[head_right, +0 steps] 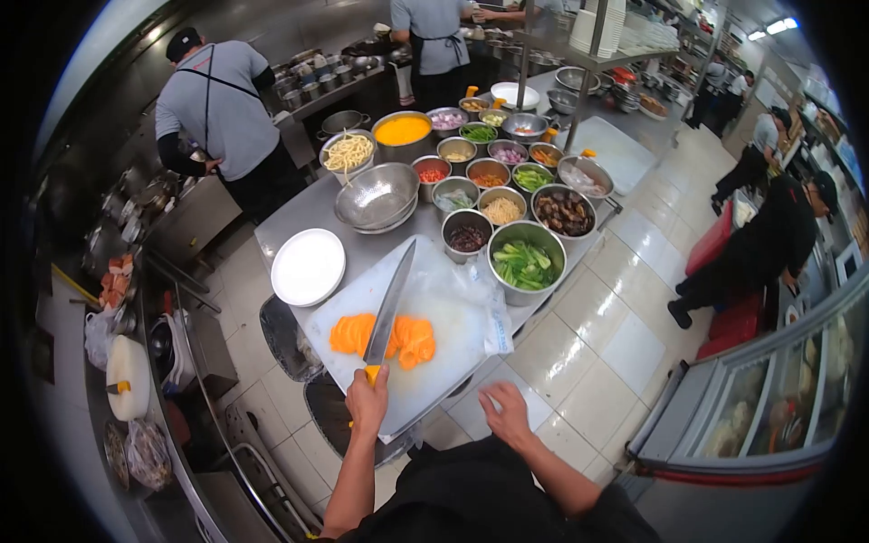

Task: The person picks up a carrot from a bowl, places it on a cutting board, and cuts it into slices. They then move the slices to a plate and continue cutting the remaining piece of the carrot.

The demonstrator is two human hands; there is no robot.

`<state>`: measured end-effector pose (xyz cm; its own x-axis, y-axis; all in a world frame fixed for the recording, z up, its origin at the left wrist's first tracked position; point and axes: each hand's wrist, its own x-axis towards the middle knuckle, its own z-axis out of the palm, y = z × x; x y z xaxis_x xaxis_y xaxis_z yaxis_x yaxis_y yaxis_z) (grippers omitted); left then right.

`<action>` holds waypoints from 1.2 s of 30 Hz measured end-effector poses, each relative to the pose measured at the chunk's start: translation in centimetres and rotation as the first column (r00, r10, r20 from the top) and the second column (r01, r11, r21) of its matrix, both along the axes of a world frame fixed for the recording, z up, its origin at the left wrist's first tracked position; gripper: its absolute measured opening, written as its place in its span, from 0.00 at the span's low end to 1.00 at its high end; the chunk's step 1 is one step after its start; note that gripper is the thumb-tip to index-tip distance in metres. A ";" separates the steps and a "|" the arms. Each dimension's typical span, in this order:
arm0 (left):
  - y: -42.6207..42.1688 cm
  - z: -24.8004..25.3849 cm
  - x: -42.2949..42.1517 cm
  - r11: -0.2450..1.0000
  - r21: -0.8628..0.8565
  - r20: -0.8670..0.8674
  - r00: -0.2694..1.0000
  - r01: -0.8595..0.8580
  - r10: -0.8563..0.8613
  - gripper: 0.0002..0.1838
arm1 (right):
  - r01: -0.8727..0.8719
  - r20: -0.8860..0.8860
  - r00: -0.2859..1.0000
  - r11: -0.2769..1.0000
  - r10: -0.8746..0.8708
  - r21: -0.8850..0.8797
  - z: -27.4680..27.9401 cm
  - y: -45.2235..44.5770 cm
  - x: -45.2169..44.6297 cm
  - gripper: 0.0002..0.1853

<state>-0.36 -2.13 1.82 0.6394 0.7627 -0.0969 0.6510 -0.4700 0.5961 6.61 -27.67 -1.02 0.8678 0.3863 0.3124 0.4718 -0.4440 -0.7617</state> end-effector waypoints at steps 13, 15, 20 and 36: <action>-0.8 -4.7 3.9 0.899 0.422 -0.002 0.991 -0.118 0.131 0.19 | 0.132 -1.000 0.025 0.991 -0.004 -0.001 -6.2 -29.7 -3.7 0.33; -2.7 -2.9 4.8 0.838 0.529 0.048 0.991 -0.133 0.127 0.17 | 0.094 -0.997 0.034 0.993 -0.076 -0.073 -7.3 -31.2 -1.9 0.33; -11.5 3.1 10.6 0.881 0.460 0.251 0.936 0.110 -0.248 0.12 | 0.416 -0.901 0.113 0.843 -0.419 -0.340 -13.9 -32.1 4.6 0.34; -29.8 -8.9 29.3 0.573 -0.704 -0.276 0.581 0.420 -0.766 0.42 | 0.337 -0.636 0.581 0.861 -0.508 -0.381 -20.4 -39.2 35.9 0.23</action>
